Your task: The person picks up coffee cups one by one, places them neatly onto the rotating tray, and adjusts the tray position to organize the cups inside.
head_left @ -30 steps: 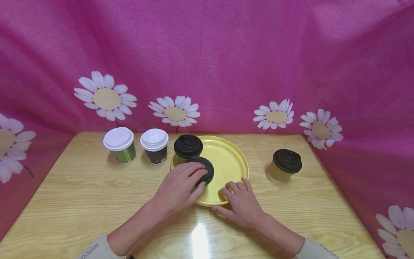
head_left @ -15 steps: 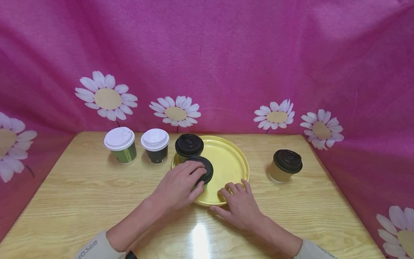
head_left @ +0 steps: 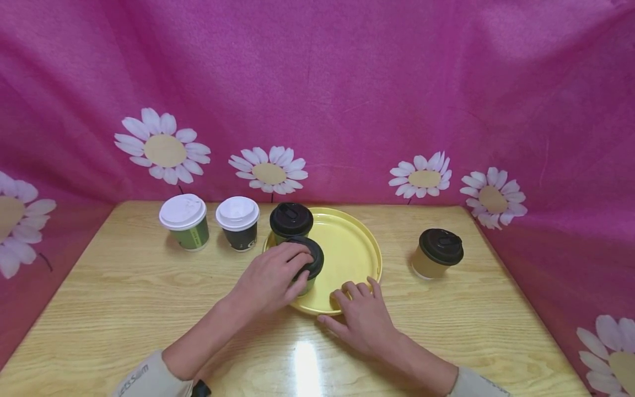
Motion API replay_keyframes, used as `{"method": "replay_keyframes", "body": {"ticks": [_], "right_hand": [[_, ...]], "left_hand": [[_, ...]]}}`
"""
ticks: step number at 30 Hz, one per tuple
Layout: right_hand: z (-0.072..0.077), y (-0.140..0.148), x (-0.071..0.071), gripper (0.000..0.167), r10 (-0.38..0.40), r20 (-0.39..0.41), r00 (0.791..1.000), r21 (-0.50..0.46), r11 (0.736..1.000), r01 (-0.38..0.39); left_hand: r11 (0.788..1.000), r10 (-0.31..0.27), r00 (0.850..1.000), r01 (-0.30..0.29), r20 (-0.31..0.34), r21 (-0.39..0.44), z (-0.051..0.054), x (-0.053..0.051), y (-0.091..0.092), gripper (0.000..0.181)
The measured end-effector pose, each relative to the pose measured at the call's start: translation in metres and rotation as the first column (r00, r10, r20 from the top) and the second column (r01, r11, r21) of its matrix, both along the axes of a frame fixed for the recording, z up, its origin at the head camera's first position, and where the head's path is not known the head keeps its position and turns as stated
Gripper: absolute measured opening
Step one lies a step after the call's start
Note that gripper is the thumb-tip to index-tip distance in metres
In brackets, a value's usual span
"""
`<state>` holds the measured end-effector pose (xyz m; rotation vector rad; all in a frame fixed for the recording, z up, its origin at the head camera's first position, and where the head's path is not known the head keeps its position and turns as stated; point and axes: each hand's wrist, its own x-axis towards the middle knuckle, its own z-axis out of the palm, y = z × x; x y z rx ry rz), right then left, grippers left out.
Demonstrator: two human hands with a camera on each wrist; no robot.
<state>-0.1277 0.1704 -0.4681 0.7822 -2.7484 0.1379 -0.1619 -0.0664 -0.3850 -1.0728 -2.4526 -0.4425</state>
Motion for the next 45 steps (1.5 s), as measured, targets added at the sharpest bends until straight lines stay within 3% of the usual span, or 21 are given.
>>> {"method": "replay_keyframes", "body": {"ticks": [12, 23, 32, 45], "right_hand": [[0.001, -0.004, -0.001, 0.042, 0.009, -0.004, 1.0, 0.012, 1.0, -0.009], [0.008, 0.0, -0.001, 0.059, 0.04, 0.01, 0.999, 0.092, 0.995, -0.041], [0.009, 0.004, -0.004, 0.053, 0.062, 0.024, 0.998, 0.067, 0.996, -0.064], [0.014, 0.032, -0.035, 0.052, 0.195, 0.009, 0.981, -0.001, 0.981, -0.195]], "left_hand": [[0.998, -0.016, 1.0, 0.018, -0.027, 0.065, -0.004, -0.004, -0.003, 0.02], [0.995, -0.018, 1.0, 0.02, -0.017, 0.103, -0.008, -0.006, -0.004, 0.02], [0.993, -0.029, 1.0, 0.03, -0.01, 0.113, -0.008, -0.007, -0.005, 0.02], [0.993, -0.023, 1.0, 0.024, -0.01, 0.118, -0.008, -0.007, -0.006, 0.02]]}}
